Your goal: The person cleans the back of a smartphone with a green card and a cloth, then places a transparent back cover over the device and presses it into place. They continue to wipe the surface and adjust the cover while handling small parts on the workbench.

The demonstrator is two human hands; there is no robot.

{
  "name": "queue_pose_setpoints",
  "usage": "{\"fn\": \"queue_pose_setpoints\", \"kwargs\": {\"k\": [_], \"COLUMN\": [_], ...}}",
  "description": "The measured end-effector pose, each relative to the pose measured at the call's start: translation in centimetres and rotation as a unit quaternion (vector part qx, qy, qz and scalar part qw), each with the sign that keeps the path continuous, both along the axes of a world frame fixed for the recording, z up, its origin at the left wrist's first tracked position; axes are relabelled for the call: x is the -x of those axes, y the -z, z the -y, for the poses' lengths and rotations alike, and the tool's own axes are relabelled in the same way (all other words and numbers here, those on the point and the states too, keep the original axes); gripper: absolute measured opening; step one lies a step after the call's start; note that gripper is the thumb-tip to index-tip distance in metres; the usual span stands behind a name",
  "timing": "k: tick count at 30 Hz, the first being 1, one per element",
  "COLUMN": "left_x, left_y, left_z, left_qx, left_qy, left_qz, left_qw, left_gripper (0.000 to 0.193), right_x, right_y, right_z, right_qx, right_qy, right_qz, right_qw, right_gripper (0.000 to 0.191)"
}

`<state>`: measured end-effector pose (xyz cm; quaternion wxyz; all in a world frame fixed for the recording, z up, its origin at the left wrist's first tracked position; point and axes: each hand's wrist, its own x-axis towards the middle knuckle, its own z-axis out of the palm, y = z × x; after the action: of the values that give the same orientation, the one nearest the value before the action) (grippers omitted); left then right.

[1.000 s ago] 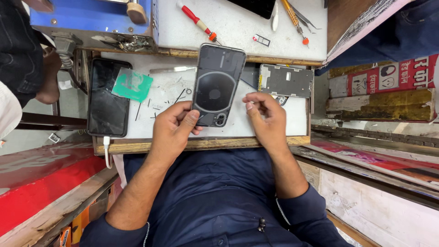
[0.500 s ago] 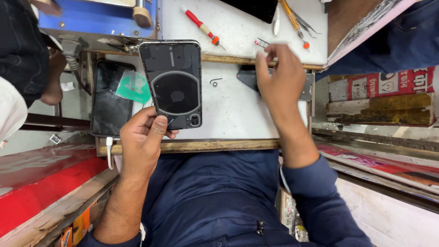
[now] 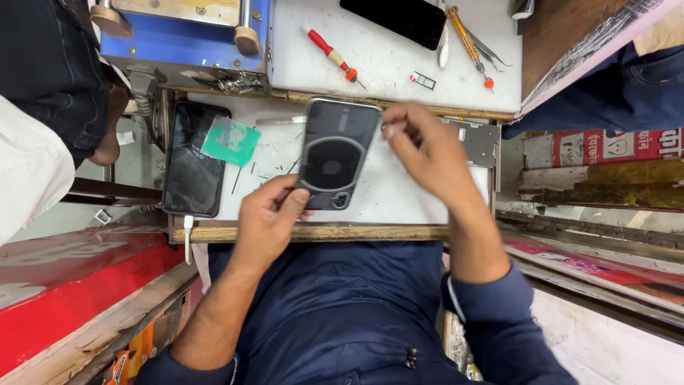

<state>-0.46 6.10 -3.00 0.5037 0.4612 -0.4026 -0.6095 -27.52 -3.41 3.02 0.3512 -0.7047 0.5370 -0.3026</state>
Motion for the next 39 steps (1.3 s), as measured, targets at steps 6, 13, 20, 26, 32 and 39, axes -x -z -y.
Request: {"fn": "queue_pose_setpoints", "kwargs": {"k": [6,13,20,26,32,39], "left_x": [3.5,-3.4,-4.4,-3.3,-3.1,-0.3], "left_y": [0.4,-2.4,-2.5,-1.5,-1.9,-2.5], "left_z": [2.5,2.3,0.2,-0.4,0.1,2.1], "left_qx": [-0.016,0.121,0.178,0.136,0.149,0.229], "left_qy": [0.072,-0.073,0.011,0.021,0.055,0.07], "left_qz": [0.124,0.5,0.62,0.646,0.59,0.413], "left_qw": [0.99,0.854,0.764,0.75,0.792,0.879], "left_gripper": [0.025,0.023,0.023,0.022,0.012,0.013], "right_x": [-0.6,0.4,-0.7,-0.5,-0.5,-0.1], "right_y": [6.4,8.7,9.1,9.1,9.1,9.1], "right_z": [-4.1,-6.1,-5.6,-5.7,-5.3,-4.7], "right_qx": [-0.13,-0.099,-0.067,-0.073,-0.092,-0.138], "right_qy": [0.009,0.038,0.053,0.05,0.05,0.016], "right_qz": [0.314,0.3,0.309,0.315,0.32,0.366], "right_qw": [0.94,0.948,0.947,0.945,0.942,0.92], "right_gripper": [0.039,0.036,0.041,0.043,0.044,0.044]}}
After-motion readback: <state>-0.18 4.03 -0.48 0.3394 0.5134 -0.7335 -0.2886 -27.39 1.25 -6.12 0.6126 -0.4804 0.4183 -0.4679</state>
